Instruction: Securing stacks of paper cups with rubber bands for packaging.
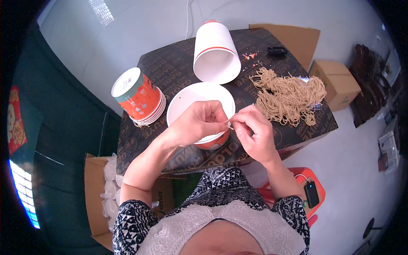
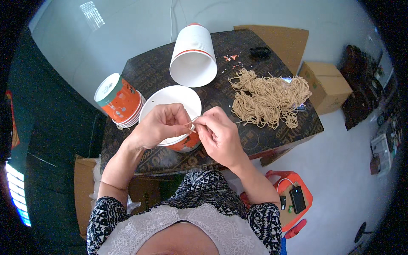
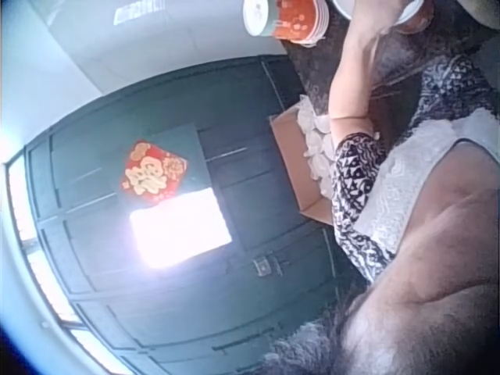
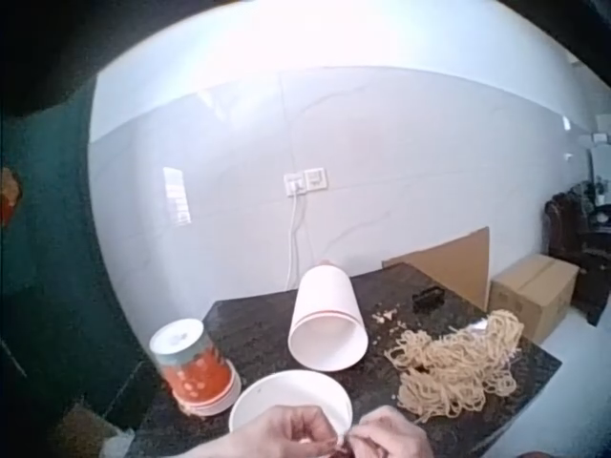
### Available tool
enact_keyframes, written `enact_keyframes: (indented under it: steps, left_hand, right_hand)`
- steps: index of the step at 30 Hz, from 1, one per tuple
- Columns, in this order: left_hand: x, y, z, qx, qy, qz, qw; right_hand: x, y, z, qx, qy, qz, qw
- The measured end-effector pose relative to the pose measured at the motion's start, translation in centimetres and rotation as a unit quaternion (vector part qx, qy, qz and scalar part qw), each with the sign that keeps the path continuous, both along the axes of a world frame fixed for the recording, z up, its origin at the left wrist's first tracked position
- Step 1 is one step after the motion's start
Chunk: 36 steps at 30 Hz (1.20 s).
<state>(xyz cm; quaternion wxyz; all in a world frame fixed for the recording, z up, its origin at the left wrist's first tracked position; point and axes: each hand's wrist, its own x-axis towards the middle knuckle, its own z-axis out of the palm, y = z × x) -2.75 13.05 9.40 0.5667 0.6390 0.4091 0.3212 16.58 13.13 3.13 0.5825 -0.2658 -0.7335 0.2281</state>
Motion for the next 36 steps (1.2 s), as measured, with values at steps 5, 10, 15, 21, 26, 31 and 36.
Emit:
enact_keyframes:
  steps: [5,10,15,21,26,31,36]
  left_hand:
    - [-0.3,0.0,-0.3,-0.009,-0.02,0.007,1.0]
    - [-0.2,0.1,-0.3,-0.001,-0.008,0.003,1.0]
    - [-0.2,0.0,-0.2,-0.014,-0.029,0.009,0.999]
    - [-0.1,-0.1,-0.5,0.01,0.008,0.002,1.0]
    - [0.3,-0.5,-0.7,0.166,0.086,0.006,0.982]
    - [1.5,-1.7,-0.9,0.363,0.246,0.094,0.894]
    - [1.5,-2.0,-1.5,0.497,0.35,0.132,0.783]
  right_hand:
    - [0.2,-0.8,0.9,-0.016,-0.014,0.036,0.999]
    - [-0.2,-0.9,0.2,0.022,-0.026,-0.012,0.999]
    - [-0.6,-1.3,0.0,0.062,-0.041,-0.014,0.997]
    - [-0.3,-0.1,-0.4,0.048,-0.009,-0.025,0.998]
    - [-0.9,0.4,-0.8,0.016,-0.016,-0.02,1.0]
    - [-1.1,0.5,-0.7,0.025,-0.024,-0.021,0.999]
    - [-0.9,0.5,-0.6,0.015,-0.031,-0.016,0.999]
